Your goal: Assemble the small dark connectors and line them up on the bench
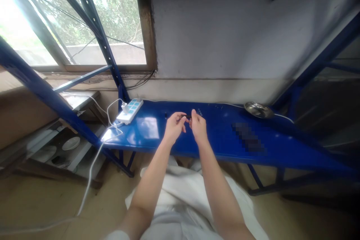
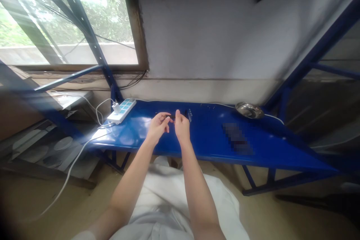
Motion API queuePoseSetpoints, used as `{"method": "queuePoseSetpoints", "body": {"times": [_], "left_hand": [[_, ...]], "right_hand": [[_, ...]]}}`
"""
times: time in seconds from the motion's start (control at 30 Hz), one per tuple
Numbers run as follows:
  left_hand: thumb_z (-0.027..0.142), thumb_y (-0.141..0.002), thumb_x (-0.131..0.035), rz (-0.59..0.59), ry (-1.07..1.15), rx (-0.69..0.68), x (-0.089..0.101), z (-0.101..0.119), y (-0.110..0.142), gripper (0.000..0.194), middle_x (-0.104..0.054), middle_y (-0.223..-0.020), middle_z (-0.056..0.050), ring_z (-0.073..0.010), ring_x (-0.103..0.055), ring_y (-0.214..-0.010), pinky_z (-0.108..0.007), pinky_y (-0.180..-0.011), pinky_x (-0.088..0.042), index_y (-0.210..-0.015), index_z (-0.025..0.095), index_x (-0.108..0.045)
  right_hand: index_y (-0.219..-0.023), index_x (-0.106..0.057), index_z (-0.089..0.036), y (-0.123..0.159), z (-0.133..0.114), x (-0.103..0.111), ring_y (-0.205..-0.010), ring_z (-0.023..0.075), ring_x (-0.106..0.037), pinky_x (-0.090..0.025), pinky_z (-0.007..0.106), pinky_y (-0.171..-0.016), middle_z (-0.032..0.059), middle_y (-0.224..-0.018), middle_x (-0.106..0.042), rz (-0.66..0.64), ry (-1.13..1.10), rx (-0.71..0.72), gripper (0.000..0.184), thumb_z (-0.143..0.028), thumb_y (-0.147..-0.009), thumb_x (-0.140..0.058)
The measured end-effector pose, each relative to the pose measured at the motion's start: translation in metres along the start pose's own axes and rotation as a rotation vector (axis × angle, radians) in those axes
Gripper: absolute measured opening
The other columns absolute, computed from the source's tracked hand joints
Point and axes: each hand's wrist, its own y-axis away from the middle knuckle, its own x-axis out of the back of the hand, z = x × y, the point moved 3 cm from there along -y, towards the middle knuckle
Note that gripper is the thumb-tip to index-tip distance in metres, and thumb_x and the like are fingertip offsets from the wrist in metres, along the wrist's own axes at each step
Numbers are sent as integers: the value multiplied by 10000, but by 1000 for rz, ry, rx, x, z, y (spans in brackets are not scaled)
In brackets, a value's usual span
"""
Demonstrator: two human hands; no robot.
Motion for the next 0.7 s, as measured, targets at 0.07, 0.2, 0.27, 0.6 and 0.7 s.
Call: {"method": "queuePoseSetpoints", "body": {"times": [0.07,0.2,0.27,0.6,0.7], "left_hand": [[317,-794,-550,17,-6,-7,1,4,1,237,-617,-709,-17,-34,-484,-402,-157,-406,-364,-945,135,-560],[374,-779,-567,99,-14,18,1,5,1,285,-602,-644,-8,-34,-456,-379,-160,-387,-353,-908,120,-581],[397,-771,-574,139,3,50,2,2,1,304,-591,-622,-4,-32,-440,-368,-159,-374,-336,-891,118,-587],[457,-724,-609,216,62,139,5,-5,1,372,-570,-596,6,-23,-418,-362,-153,-357,-298,-867,114,-603],[456,-721,-614,236,70,136,6,-6,1,376,-569,-597,8,-24,-422,-368,-154,-361,-303,-881,116,-603]], "right_hand": [[-537,-395,-207,2,-4,1,-501,120,-424,-348,240,-504,-3,-511,-471,11,-5,-8,557,-691,-788,-280],[-513,-365,-209,3,-9,0,-485,117,-408,-340,237,-492,-9,-482,-441,33,5,-24,559,-694,-781,-297],[-515,-361,-210,4,-9,-1,-484,118,-404,-334,236,-485,-7,-484,-440,37,14,-19,556,-692,-783,-293],[-579,-436,-203,3,-4,1,-521,120,-431,-339,234,-500,-5,-559,-490,-42,53,16,505,-647,-799,-341],[-627,-474,-199,1,0,0,-525,117,-441,-349,232,-504,-6,-579,-509,-95,36,8,476,-632,-796,-372]]}}
